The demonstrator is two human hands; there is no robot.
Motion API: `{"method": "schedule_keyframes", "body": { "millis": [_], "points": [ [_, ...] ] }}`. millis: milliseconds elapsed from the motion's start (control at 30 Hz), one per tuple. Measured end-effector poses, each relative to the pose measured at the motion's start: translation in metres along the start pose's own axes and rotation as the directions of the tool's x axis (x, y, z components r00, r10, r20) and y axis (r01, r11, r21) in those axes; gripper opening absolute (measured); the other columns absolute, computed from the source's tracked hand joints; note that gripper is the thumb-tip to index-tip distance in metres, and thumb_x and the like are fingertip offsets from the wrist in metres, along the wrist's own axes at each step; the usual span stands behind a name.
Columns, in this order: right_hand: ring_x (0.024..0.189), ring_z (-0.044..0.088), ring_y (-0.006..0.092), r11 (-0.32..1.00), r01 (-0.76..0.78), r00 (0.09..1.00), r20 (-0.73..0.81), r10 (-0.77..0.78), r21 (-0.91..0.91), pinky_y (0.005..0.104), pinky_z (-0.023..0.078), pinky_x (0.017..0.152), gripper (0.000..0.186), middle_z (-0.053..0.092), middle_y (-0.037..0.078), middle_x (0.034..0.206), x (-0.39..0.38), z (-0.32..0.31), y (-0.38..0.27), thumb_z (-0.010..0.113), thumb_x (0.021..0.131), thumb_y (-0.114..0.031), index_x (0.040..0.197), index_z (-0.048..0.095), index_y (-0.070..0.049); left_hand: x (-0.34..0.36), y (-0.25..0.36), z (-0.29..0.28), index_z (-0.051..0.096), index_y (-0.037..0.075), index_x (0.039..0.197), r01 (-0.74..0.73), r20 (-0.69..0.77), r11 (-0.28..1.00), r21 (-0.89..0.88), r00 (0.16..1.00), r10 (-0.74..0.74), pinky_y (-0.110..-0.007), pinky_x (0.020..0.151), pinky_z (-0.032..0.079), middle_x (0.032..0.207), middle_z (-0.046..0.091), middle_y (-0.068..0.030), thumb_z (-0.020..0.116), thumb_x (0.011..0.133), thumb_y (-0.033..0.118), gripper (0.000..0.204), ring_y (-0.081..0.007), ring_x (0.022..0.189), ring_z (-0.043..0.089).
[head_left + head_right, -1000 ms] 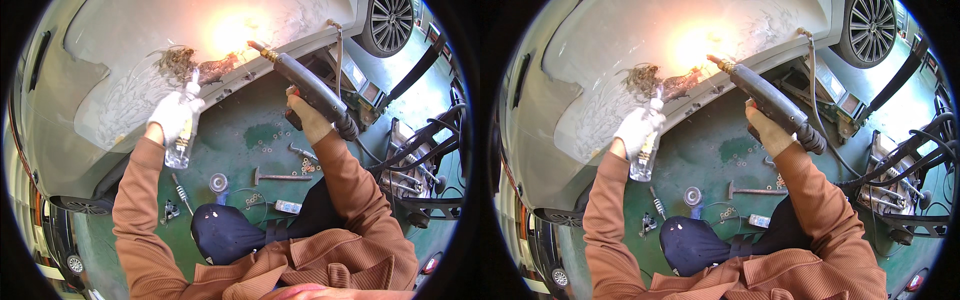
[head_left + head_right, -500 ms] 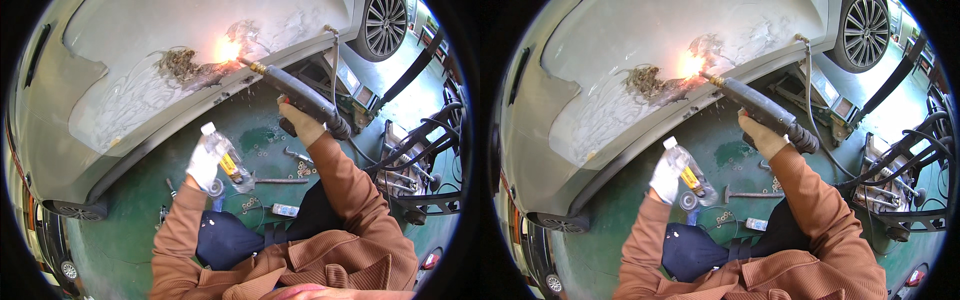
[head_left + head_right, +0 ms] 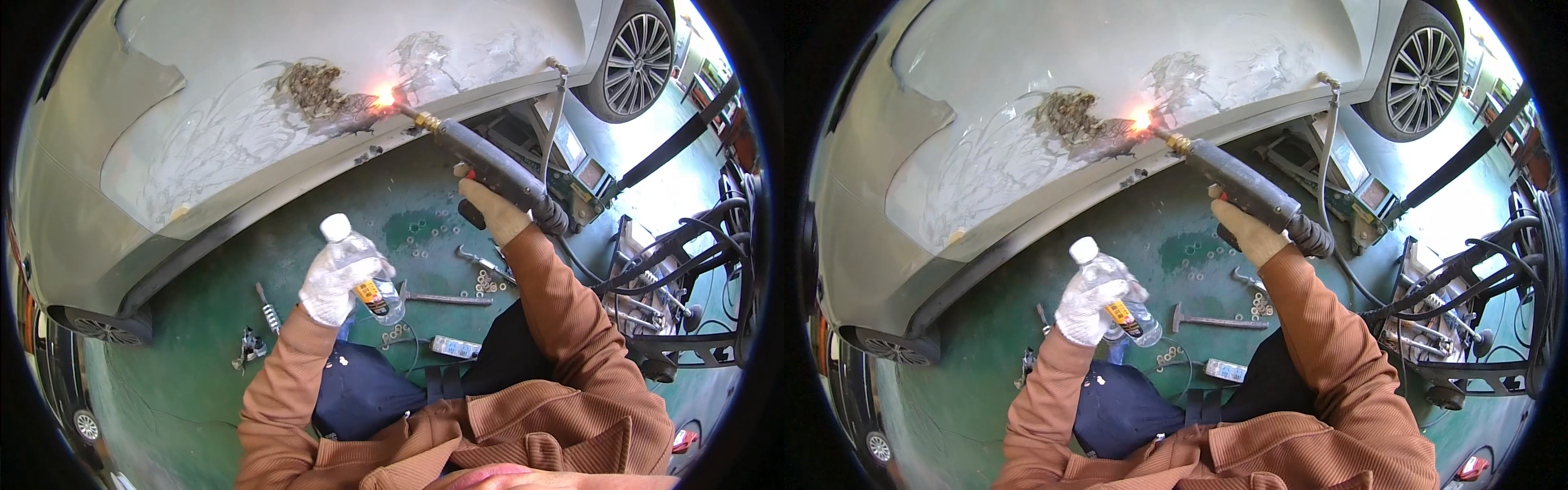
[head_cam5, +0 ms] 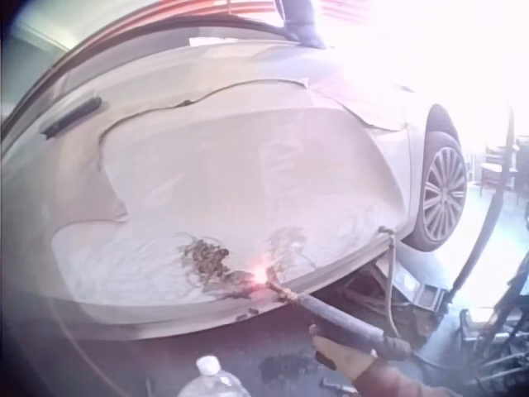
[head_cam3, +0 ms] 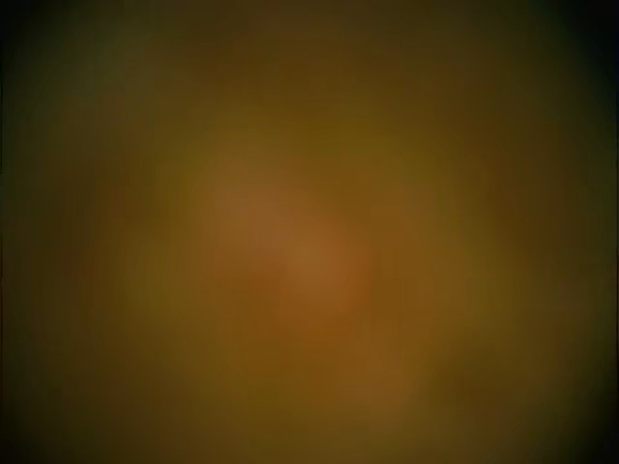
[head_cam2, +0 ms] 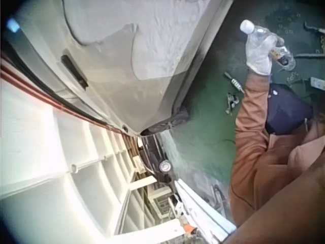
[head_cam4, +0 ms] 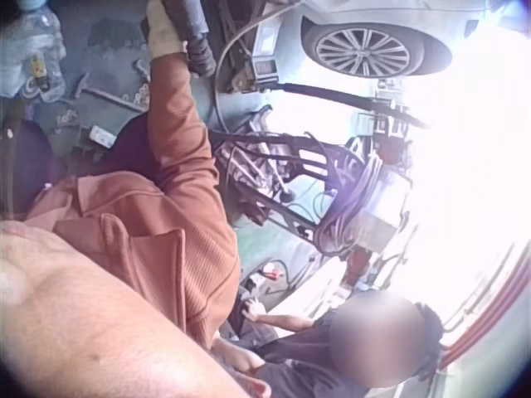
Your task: The person uses an angle grinder to smooth a section of a car bumper, then applies a torch to burn off material while holding a water bottle, and finally grinds the area again. The work is performed on a white bumper in a workshop.
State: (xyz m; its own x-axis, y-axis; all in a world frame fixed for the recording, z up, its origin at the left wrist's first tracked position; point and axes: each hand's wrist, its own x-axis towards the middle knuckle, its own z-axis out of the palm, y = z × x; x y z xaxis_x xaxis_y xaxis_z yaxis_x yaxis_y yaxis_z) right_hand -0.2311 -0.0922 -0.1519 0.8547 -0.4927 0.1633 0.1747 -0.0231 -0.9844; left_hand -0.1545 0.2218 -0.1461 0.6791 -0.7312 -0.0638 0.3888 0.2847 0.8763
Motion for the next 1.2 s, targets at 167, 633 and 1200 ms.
{"method": "schedule_keyframes", "body": {
  "millis": [167,633,1200],
  "points": [
    [0.108,0.07,0.0143,0.994,0.028,0.999,0.033,-0.025,-0.107,0.0331,0.055,0.099,0.032,0.076,0.002,0.112,-0.01,0.018,0.003,0.079,0.095,-0.013,0.126,0.077,-0.007,0.0,-0.001,0.012,0.064,0.005,0.117,0.057,-0.037,0.99,-0.131,0.997,-0.062,-0.052,0.095,0.065,0.107,0.075,-0.0191,0.074,0.094,-0.001,0.026,-0.036,0.101,0.077],
    [0.102,0.068,0.0136,0.988,0.029,0.999,0.021,-0.026,-0.152,0.0309,0.054,0.094,0.032,0.075,0.001,0.11,-0.013,0.022,0.001,0.079,0.091,-0.009,0.123,0.078,-0.008,0.061,-0.056,-0.085,0.068,0.01,0.122,0.194,-0.269,0.663,0.723,0.963,0.011,-0.037,0.095,0.057,0.11,0.075,-0.0052,0.093,0.082,0.017,0.047,-0.018,0.106,0.069],
    [0.095,0.069,0.0154,0.982,-0.018,1.0,0.02,0.023,-0.186,0.0309,0.056,0.088,0.027,0.073,0.003,0.103,-0.015,0.018,-0.015,0.075,0.089,-0.007,0.115,0.077,-0.003,0.067,0.108,-0.076,0.071,0.006,0.139,-0.13,0.488,-0.479,0.868,0.399,0.777,-0.05,0.121,0.046,0.145,0.067,-0.0178,0.078,0.096,0.019,0.045,-0.0368,0.138,0.062]
  ]
}}
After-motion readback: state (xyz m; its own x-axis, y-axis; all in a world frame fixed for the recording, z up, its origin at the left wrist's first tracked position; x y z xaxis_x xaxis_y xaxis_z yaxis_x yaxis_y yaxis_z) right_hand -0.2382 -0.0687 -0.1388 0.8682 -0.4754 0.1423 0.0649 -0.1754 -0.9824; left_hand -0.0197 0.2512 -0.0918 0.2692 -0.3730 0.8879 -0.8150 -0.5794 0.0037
